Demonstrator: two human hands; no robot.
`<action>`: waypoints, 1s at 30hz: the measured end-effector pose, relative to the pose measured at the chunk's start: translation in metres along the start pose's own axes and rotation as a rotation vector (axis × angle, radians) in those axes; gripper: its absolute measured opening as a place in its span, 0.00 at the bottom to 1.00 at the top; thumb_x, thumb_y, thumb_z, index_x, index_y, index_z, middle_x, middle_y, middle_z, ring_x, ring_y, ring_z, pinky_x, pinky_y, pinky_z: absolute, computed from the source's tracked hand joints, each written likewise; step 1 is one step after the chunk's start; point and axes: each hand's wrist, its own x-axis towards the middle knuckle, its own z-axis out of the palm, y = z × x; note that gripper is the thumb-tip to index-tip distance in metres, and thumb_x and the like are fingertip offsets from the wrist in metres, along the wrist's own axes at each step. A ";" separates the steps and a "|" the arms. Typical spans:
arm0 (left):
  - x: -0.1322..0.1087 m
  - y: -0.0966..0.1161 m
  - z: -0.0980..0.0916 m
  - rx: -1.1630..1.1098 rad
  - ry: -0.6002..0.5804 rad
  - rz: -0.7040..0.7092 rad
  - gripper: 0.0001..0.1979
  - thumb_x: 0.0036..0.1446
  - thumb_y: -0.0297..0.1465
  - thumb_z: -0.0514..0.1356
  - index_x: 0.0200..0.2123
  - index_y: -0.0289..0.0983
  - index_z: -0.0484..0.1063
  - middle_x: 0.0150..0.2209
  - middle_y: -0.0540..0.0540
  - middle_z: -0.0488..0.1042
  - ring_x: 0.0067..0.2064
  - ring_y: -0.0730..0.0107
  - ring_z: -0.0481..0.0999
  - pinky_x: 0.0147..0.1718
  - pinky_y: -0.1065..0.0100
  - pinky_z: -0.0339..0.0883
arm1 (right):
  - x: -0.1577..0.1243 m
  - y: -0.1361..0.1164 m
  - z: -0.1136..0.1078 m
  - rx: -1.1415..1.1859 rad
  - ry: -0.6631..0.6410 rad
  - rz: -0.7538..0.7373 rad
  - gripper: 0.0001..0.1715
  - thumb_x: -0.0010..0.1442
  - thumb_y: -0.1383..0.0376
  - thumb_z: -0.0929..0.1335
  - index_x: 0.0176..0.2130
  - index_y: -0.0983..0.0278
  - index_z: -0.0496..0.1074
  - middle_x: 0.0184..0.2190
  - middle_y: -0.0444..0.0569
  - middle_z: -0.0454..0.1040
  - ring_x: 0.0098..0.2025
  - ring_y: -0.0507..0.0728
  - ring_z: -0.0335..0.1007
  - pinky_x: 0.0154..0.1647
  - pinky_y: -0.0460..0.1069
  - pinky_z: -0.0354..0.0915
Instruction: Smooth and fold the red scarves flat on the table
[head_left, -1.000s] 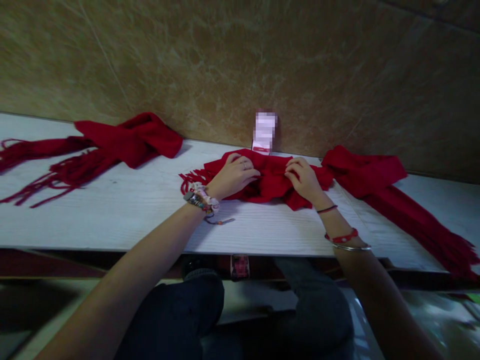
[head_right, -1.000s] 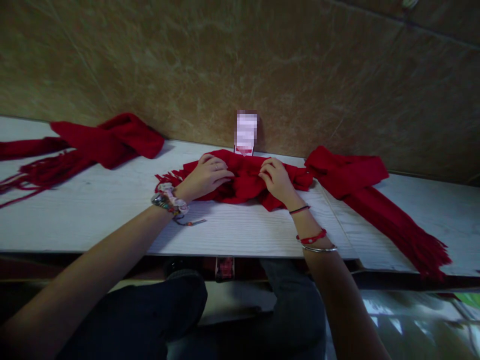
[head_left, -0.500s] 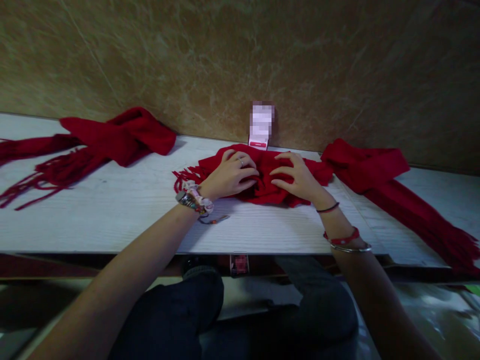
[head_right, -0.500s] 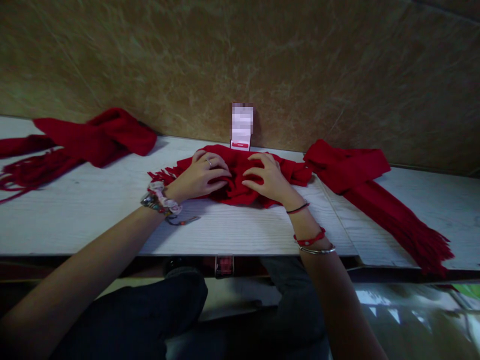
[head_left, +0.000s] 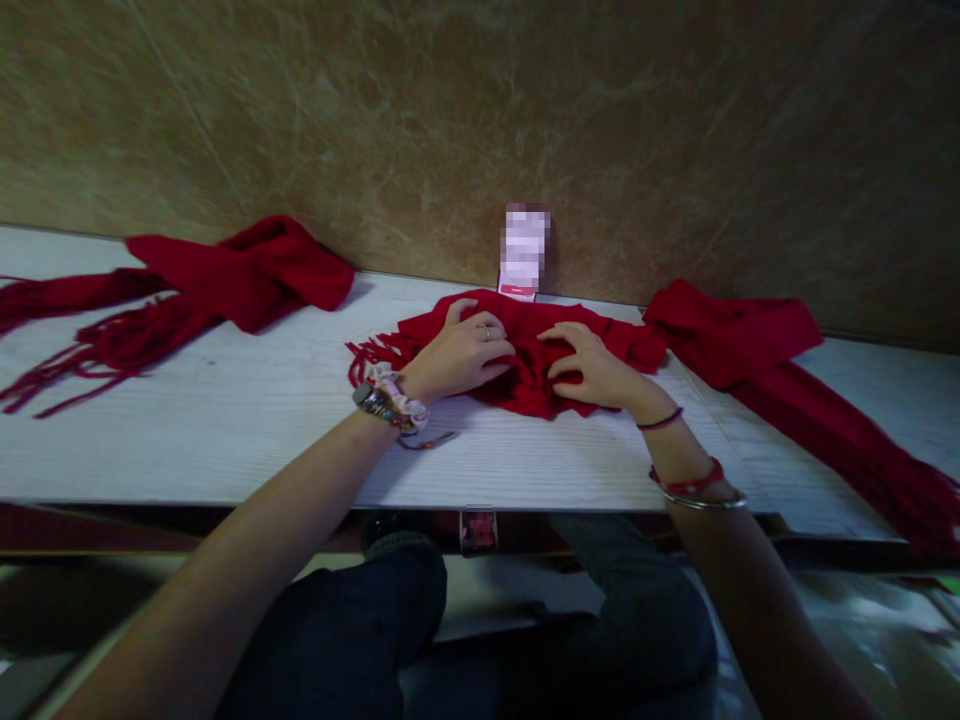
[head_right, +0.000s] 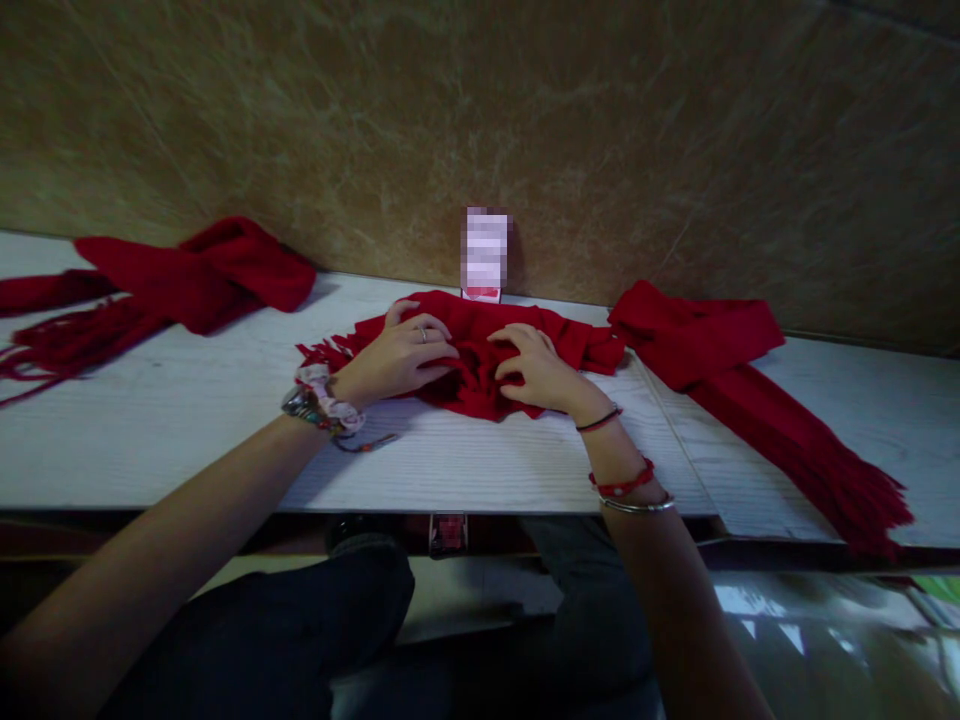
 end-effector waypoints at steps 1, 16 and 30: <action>0.000 -0.002 0.001 0.015 0.023 -0.033 0.08 0.57 0.33 0.55 0.34 0.41 0.74 0.33 0.48 0.75 0.43 0.64 0.68 0.52 0.50 0.47 | 0.000 0.001 -0.001 0.003 0.020 -0.001 0.03 0.47 0.69 0.70 0.24 0.61 0.73 0.49 0.49 0.64 0.56 0.63 0.53 0.56 0.65 0.54; -0.005 -0.022 0.010 0.197 0.353 -0.511 0.06 0.54 0.28 0.53 0.31 0.39 0.70 0.30 0.46 0.72 0.40 0.58 0.67 0.46 0.47 0.52 | -0.009 0.037 -0.010 -0.069 0.580 0.387 0.05 0.50 0.70 0.65 0.26 0.61 0.67 0.31 0.49 0.66 0.37 0.60 0.64 0.43 0.61 0.64; -0.001 -0.013 0.001 0.040 -0.068 0.012 0.11 0.59 0.36 0.53 0.36 0.37 0.73 0.37 0.45 0.73 0.42 0.65 0.68 0.44 0.61 0.54 | 0.003 -0.008 -0.006 0.035 0.074 0.127 0.13 0.55 0.57 0.66 0.38 0.58 0.75 0.51 0.51 0.63 0.56 0.64 0.54 0.57 0.67 0.50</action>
